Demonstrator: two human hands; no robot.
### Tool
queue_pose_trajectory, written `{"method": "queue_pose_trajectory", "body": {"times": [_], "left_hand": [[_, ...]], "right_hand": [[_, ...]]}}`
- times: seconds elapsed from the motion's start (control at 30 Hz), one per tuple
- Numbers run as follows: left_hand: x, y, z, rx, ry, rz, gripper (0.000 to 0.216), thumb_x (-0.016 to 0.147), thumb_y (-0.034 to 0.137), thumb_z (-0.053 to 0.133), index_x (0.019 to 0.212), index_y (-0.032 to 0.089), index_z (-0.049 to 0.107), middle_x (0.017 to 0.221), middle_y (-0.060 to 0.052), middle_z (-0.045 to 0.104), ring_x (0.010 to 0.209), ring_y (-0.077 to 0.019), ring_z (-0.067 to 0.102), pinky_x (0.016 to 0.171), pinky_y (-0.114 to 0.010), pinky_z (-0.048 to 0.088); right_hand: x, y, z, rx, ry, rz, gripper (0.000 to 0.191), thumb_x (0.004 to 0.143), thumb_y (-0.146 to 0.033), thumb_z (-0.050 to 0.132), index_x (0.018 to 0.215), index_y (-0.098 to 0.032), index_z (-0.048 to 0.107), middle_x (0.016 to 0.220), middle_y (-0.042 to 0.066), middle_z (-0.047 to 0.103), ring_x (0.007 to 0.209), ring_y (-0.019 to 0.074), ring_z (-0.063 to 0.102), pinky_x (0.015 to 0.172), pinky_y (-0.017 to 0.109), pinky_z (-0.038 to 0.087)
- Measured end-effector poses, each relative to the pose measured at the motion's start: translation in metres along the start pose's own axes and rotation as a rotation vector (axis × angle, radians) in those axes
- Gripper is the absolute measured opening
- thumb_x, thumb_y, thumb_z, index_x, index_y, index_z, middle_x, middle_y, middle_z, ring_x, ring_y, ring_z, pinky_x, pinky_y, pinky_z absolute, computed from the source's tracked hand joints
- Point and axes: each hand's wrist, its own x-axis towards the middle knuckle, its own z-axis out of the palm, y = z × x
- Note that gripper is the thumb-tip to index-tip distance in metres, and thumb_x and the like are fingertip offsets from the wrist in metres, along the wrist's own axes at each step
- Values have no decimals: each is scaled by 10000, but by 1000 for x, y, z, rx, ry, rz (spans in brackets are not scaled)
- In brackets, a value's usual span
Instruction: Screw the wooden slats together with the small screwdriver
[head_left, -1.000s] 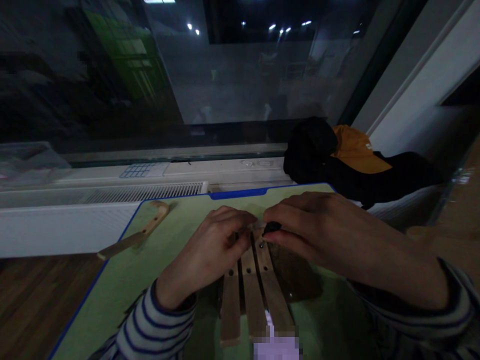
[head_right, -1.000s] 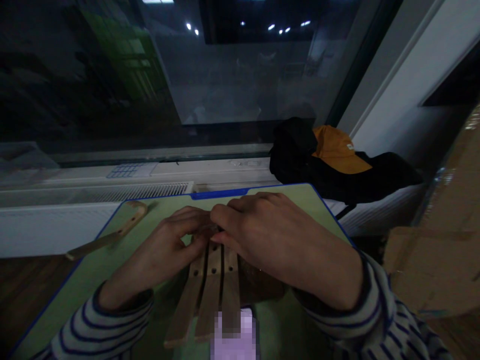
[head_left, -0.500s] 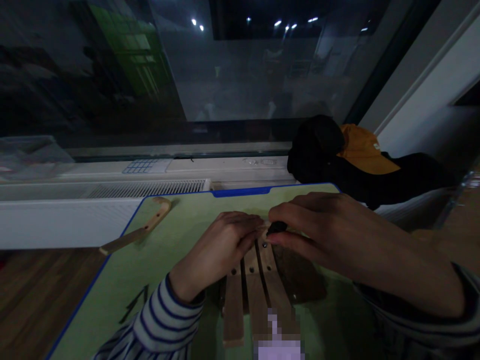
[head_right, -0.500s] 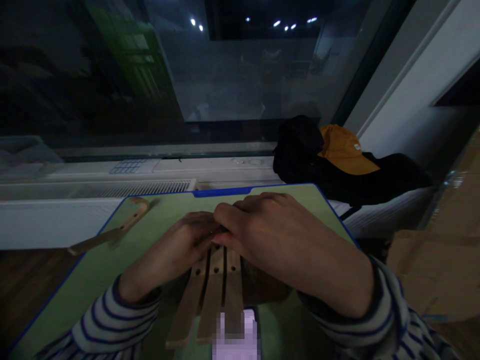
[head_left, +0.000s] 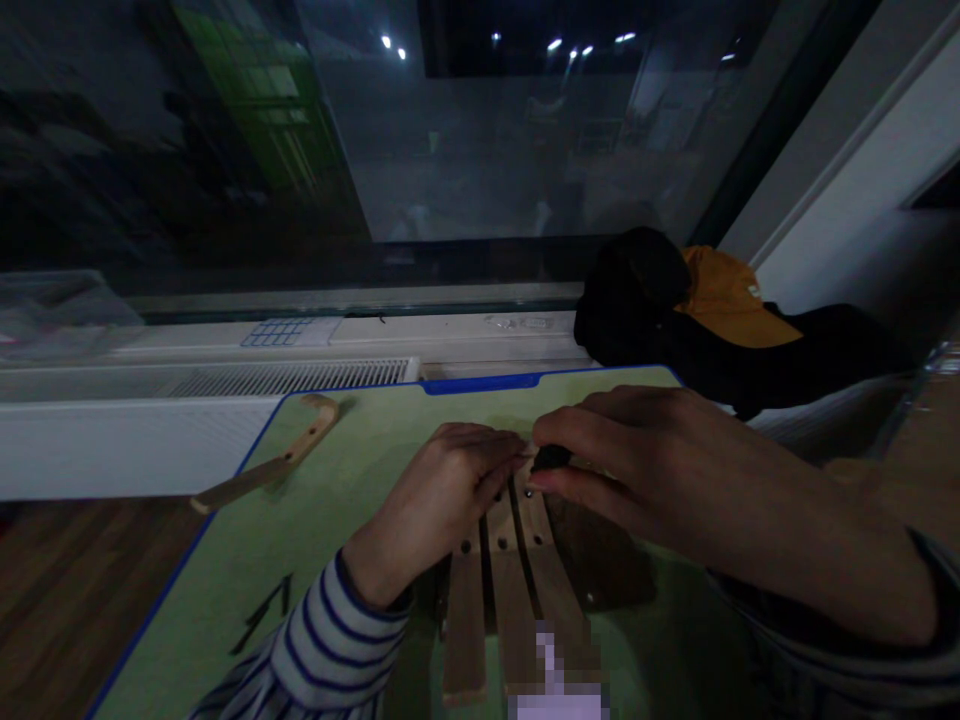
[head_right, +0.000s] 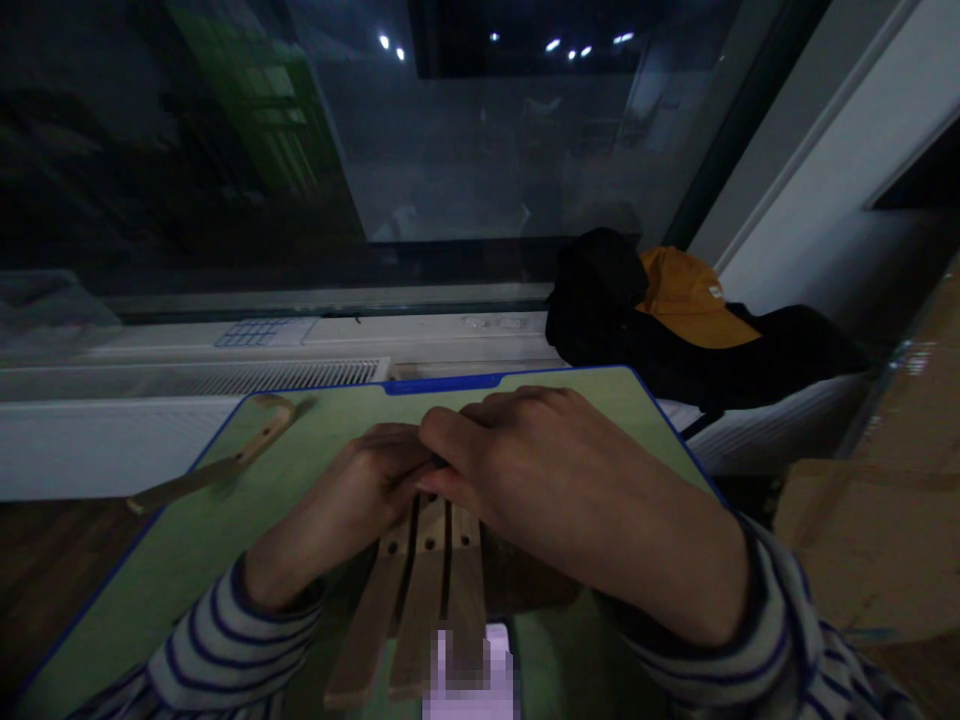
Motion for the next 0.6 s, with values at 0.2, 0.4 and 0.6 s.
{"method": "queue_pose_trajectory", "body": {"times": [0.2, 0.4, 0.6], "left_hand": [[1, -1, 1, 4, 18, 16, 147, 896, 197, 533, 875, 173, 676, 869, -44, 723, 880, -191, 663, 843, -346, 498], [-9, 18, -28, 197, 41, -21, 209, 911, 266, 495, 816, 173, 656, 796, -35, 700, 739, -194, 645, 730, -356, 502], [-38, 55, -31, 64, 24, 205, 297, 945, 280, 416, 764, 210, 641, 695, 28, 697, 620, -112, 647, 592, -199, 532]], "right_hand": [[1, 1, 2, 19, -19, 5, 166, 898, -360, 497, 948, -213, 554, 767, -7, 658, 667, 182, 636, 582, 300, 433], [-2, 5, 2, 48, -35, 10, 188, 918, -386, 447, 933, -219, 532, 741, -13, 634, 635, 183, 616, 557, 305, 409], [-1, 3, 0, 98, -57, 36, 176, 933, -373, 426, 956, -227, 522, 779, -17, 646, 638, 163, 608, 551, 292, 402]]}}
